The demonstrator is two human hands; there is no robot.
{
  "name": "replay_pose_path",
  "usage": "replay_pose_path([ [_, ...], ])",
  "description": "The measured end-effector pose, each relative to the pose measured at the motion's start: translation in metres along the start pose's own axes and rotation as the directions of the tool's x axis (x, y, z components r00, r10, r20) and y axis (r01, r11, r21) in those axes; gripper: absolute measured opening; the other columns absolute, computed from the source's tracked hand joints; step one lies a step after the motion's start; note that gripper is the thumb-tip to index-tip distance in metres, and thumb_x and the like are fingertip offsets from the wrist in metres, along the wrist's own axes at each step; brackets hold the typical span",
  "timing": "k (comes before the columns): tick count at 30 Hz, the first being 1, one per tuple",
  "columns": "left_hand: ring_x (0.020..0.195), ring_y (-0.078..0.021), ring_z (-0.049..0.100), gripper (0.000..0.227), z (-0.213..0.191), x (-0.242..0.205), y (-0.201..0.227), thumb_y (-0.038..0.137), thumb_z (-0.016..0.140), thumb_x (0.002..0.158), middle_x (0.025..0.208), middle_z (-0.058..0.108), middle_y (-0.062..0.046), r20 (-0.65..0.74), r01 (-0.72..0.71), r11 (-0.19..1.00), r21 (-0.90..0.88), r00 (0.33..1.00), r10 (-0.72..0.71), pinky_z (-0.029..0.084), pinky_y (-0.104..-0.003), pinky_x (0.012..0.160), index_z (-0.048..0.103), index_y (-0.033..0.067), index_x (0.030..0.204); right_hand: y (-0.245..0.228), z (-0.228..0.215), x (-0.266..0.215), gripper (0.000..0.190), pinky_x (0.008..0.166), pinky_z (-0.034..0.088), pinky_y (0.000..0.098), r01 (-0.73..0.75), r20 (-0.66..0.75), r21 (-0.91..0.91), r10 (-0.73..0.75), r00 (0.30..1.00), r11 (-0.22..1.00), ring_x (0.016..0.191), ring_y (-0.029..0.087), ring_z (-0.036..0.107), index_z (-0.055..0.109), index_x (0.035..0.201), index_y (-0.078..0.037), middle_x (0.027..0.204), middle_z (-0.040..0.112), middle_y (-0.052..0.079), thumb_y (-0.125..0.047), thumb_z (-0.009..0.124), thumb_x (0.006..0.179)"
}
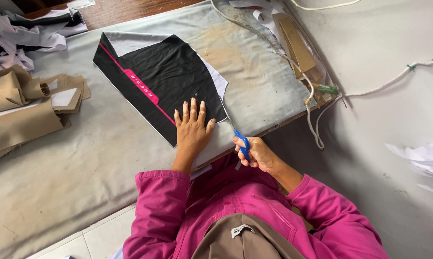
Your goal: The person uses blue-handled scissors to cut a piece of white fabric along the edge of a black pattern template. They repeatedly reposition the fabric and template on the table to cut different sections.
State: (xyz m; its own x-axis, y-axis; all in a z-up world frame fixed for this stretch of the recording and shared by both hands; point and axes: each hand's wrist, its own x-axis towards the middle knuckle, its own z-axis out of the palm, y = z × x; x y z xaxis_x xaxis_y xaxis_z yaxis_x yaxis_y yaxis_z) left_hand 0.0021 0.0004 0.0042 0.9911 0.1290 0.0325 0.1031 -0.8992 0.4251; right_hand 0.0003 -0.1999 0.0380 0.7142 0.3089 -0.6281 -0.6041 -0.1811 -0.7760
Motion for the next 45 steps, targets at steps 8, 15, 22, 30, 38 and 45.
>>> replay_pose_path([
  [8, 0.141, -0.0299, 0.016, 0.060, -0.001, 0.000, 0.001, 0.048, 0.038, 0.093, 0.150, 0.028, -0.013, 0.003, 0.008, 1.000, -0.011, 1.000, -0.008, -0.001, -0.055, 0.110, 0.035, 0.0160, 0.143, 0.002, 0.002, 0.004, 0.040, 0.021, 0.027, 0.0155, -0.003, -0.027, -0.004, 0.003, 1.000, 1.000, 0.033, 0.016, 0.051, 0.057, 0.077, 0.000, 0.048, 0.054, 0.012, -0.037, 0.070, 0.082],
  [15, 0.141, -0.0301, 0.016, 0.060, 0.000, 0.000, -0.001, 0.048, 0.039, 0.093, 0.150, 0.028, -0.013, -0.002, 0.003, 1.000, -0.010, 1.000, -0.003, -0.001, -0.056, 0.110, 0.035, 0.0155, 0.142, -0.009, 0.008, 0.011, 0.045, 0.022, 0.028, 0.0160, -0.011, -0.021, 0.012, 0.011, 1.000, 1.000, 0.034, 0.017, 0.052, 0.057, 0.079, 0.000, 0.049, 0.053, 0.011, -0.044, 0.067, 0.083],
  [22, 0.141, -0.0303, 0.017, 0.060, 0.001, 0.000, -0.001, 0.048, 0.040, 0.092, 0.150, 0.028, -0.013, -0.009, -0.003, 1.000, -0.014, 1.000, 0.003, -0.001, -0.056, 0.110, 0.036, 0.0154, 0.142, -0.003, 0.010, 0.012, 0.041, 0.021, 0.027, 0.0154, -0.002, -0.042, 0.006, 0.002, 0.999, 1.000, 0.034, 0.016, 0.052, 0.057, 0.076, -0.001, 0.048, 0.053, 0.011, -0.039, 0.071, 0.081],
  [30, 0.141, -0.0304, 0.017, 0.060, 0.001, -0.001, -0.001, 0.048, 0.039, 0.092, 0.150, 0.028, -0.013, -0.010, -0.003, 1.000, -0.013, 1.000, 0.003, -0.001, -0.056, 0.110, 0.036, 0.0156, 0.142, -0.012, 0.012, 0.022, 0.049, 0.022, 0.029, 0.0165, -0.028, -0.033, 0.007, 0.028, 0.999, 1.000, 0.036, 0.017, 0.053, 0.058, 0.081, -0.002, 0.051, 0.055, 0.010, -0.049, 0.068, 0.081],
  [38, 0.140, -0.0309, 0.020, 0.060, 0.002, 0.000, -0.002, 0.049, 0.040, 0.092, 0.149, 0.030, -0.014, -0.034, -0.015, 1.000, -0.016, 0.999, 0.014, 0.001, -0.056, 0.110, 0.037, 0.0149, 0.142, -0.013, 0.011, 0.027, 0.042, 0.022, 0.028, 0.0154, -0.014, -0.041, -0.035, 0.012, 0.999, 0.999, 0.036, 0.015, 0.053, 0.057, 0.080, -0.001, 0.050, 0.054, 0.009, -0.042, 0.071, 0.081],
  [45, 0.140, -0.0309, 0.020, 0.060, 0.001, -0.001, -0.002, 0.049, 0.040, 0.092, 0.149, 0.030, -0.014, -0.034, -0.013, 1.000, -0.014, 0.999, 0.013, 0.001, -0.056, 0.110, 0.036, 0.0154, 0.142, -0.028, 0.013, 0.030, 0.047, 0.023, 0.028, 0.0166, -0.036, -0.025, -0.033, 0.035, 0.999, 0.999, 0.036, 0.016, 0.053, 0.057, 0.081, -0.002, 0.051, 0.054, 0.009, -0.048, 0.068, 0.080],
])
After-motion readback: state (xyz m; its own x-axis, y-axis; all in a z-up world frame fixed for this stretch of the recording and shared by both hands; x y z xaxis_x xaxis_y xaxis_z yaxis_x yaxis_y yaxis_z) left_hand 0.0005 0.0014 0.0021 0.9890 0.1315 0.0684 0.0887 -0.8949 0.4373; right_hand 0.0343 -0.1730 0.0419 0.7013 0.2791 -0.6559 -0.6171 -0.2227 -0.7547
